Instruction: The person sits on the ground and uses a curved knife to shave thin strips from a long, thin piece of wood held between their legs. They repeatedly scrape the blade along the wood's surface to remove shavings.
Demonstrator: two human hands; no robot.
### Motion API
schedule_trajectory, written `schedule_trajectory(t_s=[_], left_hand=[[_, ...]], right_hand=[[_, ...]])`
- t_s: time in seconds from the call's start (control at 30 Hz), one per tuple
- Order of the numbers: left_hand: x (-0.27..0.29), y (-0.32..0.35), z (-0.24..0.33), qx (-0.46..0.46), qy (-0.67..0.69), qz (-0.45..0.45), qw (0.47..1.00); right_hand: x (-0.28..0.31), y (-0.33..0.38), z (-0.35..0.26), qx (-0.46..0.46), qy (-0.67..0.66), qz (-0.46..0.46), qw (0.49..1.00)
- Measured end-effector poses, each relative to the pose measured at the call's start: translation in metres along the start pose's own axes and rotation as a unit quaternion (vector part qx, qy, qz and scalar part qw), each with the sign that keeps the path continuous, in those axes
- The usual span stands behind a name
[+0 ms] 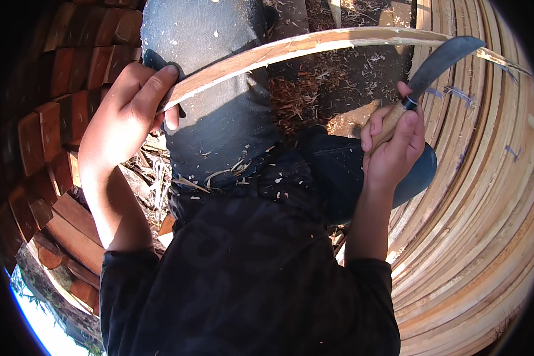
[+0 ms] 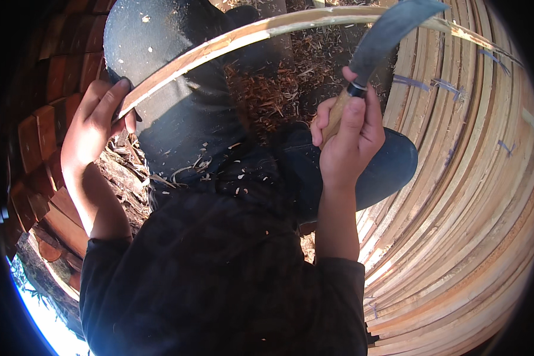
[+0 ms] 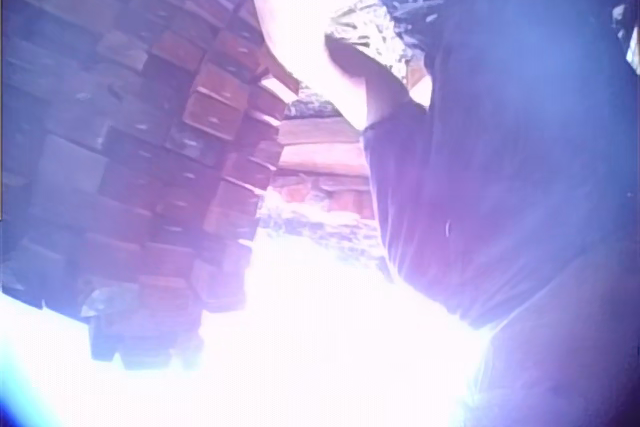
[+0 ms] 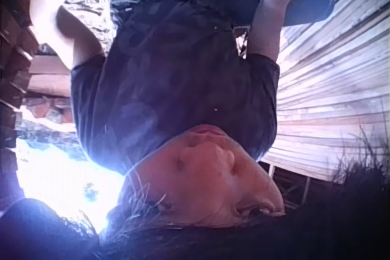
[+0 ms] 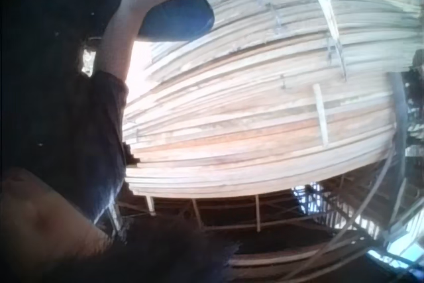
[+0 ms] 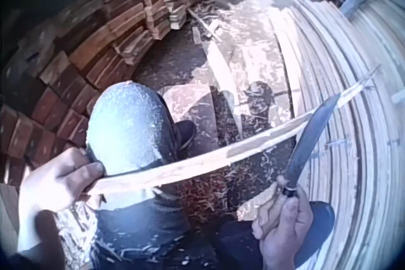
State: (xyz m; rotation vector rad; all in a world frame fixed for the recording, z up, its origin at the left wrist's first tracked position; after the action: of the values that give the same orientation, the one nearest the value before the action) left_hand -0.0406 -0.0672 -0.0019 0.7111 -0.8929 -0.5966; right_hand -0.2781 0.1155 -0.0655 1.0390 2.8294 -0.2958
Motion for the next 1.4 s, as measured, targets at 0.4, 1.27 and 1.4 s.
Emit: schedule_trajectory(t_s=[0.4,1.27,1.4], left_hand=[[-0.003,0.003,0.004,-0.016,-0.003,0.029,0.999],[-0.005,0.005,0.005,0.008,0.005,0.029,1.000],[-0.008,0.000,0.009,-0.053,-0.034,-0.008,0.998]], right_hand=[[-0.018,0.014,0.007,-0.051,0.000,-0.108,0.993],[-0.007,0.004,0.012,-0.042,0.004,-0.063,0.997],[-0.017,0.014,0.011,0.002,0.093,-0.150,0.984]])
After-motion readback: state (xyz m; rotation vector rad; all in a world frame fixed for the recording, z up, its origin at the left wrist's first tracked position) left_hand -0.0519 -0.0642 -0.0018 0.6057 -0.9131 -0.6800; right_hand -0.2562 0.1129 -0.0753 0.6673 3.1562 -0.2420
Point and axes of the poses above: each hand's wrist, its own y-axis away from the middle knuckle, its own x-axis out of the back of the hand, z = x × y, the point moved 5 cm from there along -y, towards the middle knuckle, and after that the axes turned 15 degrees about x, right-handed, at the moved point
